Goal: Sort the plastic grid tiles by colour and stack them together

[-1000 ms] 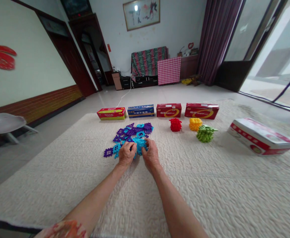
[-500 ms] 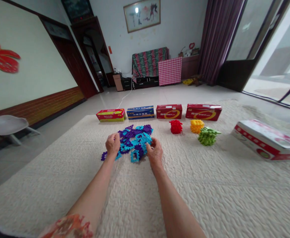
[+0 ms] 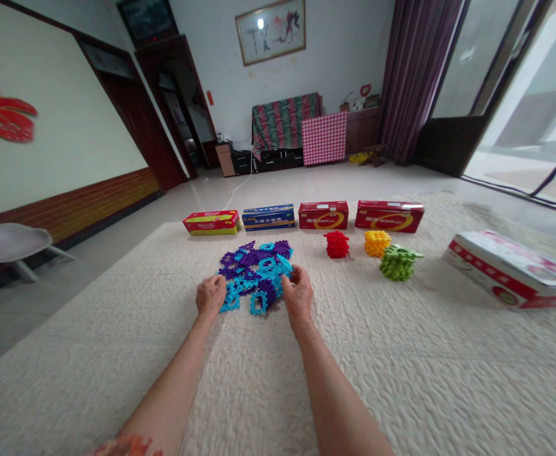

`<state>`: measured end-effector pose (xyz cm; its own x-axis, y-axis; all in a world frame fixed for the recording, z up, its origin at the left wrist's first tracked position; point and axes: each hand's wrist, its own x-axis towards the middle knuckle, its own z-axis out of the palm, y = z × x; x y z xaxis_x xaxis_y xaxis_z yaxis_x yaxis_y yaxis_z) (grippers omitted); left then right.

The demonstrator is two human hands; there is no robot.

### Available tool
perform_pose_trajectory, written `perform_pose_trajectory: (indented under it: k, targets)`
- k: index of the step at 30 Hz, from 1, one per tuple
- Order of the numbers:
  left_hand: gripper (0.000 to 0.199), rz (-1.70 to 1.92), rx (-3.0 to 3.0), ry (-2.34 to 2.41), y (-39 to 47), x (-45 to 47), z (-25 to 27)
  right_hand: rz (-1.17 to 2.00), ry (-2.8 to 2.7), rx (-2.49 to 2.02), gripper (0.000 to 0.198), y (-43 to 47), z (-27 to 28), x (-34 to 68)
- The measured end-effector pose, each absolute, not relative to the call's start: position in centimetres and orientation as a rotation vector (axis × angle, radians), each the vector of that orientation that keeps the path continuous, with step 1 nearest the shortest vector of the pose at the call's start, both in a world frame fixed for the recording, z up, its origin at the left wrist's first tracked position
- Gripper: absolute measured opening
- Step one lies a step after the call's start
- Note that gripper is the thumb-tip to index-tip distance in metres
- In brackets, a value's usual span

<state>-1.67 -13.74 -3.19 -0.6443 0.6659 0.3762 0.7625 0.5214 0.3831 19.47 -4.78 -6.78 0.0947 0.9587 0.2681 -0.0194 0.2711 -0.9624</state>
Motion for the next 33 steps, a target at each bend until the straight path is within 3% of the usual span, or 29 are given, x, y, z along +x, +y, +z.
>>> perform_pose_trajectory:
  k: [15, 19, 26, 33]
  targets:
    - [0.031, -1.397, -1.358, -2.500, -10.8, 2.3, -2.8, 1.028, -1.039, -1.075, 0.052, -3.5, -5.8, 21.1]
    - [0.040, -1.256, -1.756, -2.264, -12.0, 3.3, -2.9, 0.999, -1.071, -1.061, 0.047, -3.4, -5.7, 21.3]
    - [0.074, -0.633, -2.327, -2.043, -13.7, 6.7, -2.8, 0.765, -1.268, -1.147, 0.038, -3.1, -6.5, 21.7]
    - [0.063, -0.671, -2.168, -2.016, -12.0, 7.2, -3.1, 0.695, -1.434, -1.190, 0.036, -3.3, -6.0, 22.1]
